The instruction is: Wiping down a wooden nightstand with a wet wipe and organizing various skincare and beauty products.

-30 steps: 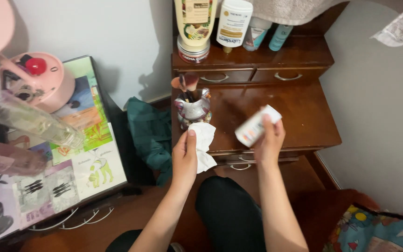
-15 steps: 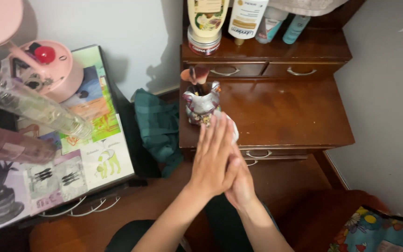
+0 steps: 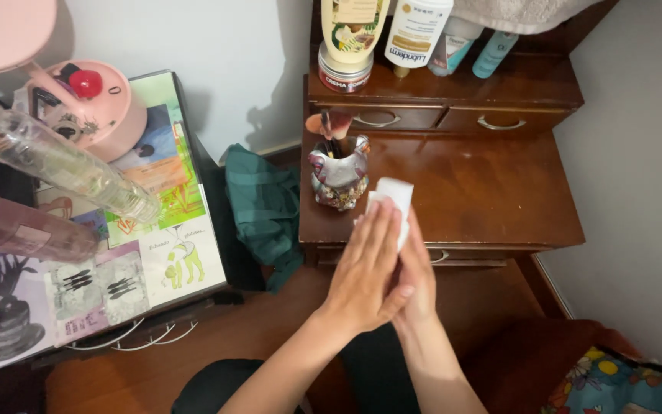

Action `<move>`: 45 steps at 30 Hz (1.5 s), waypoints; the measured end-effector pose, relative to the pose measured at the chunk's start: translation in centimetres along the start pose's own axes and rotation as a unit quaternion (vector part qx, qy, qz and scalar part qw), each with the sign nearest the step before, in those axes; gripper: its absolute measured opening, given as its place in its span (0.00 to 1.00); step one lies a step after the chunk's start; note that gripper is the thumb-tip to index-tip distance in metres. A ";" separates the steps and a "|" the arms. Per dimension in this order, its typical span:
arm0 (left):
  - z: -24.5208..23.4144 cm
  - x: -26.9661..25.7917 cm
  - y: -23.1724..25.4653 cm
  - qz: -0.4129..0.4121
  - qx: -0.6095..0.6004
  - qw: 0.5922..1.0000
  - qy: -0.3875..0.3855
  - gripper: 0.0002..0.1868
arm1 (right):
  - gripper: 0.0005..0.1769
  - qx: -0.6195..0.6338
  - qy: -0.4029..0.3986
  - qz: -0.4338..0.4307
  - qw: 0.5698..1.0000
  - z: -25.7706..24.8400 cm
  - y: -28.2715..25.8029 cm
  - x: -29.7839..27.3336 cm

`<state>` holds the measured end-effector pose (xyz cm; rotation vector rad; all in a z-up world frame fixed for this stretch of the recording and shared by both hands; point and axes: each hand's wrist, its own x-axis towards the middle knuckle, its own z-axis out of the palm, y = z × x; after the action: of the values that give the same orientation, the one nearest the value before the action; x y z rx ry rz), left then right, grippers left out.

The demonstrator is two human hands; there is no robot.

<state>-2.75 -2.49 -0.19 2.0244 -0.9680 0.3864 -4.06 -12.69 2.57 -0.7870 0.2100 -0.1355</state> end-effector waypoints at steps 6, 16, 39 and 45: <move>-3.0 1.2 0.5 -0.042 0.003 0.996 0.080 0.41 | 0.36 -0.114 -0.088 -0.013 0.989 -1.4 3.4 -2.6; 0.0 0.2 1.7 -0.174 -0.440 0.872 0.126 0.37 | 0.16 -0.326 0.076 -0.242 0.911 -3.8 4.3 -0.6; -1.0 -1.2 0.1 -0.254 -0.366 0.889 0.105 0.34 | 0.23 -0.453 0.079 -0.230 0.858 3.7 0.6 -1.6; -2.0 -1.4 -0.4 -0.113 -0.202 0.962 0.144 0.36 | 0.22 -0.396 -0.009 -0.178 0.901 2.2 2.3 -2.2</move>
<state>-3.20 -0.09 -0.02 1.6276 -0.5728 0.3172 -5.62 -9.18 2.74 -1.6416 0.0946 -0.4041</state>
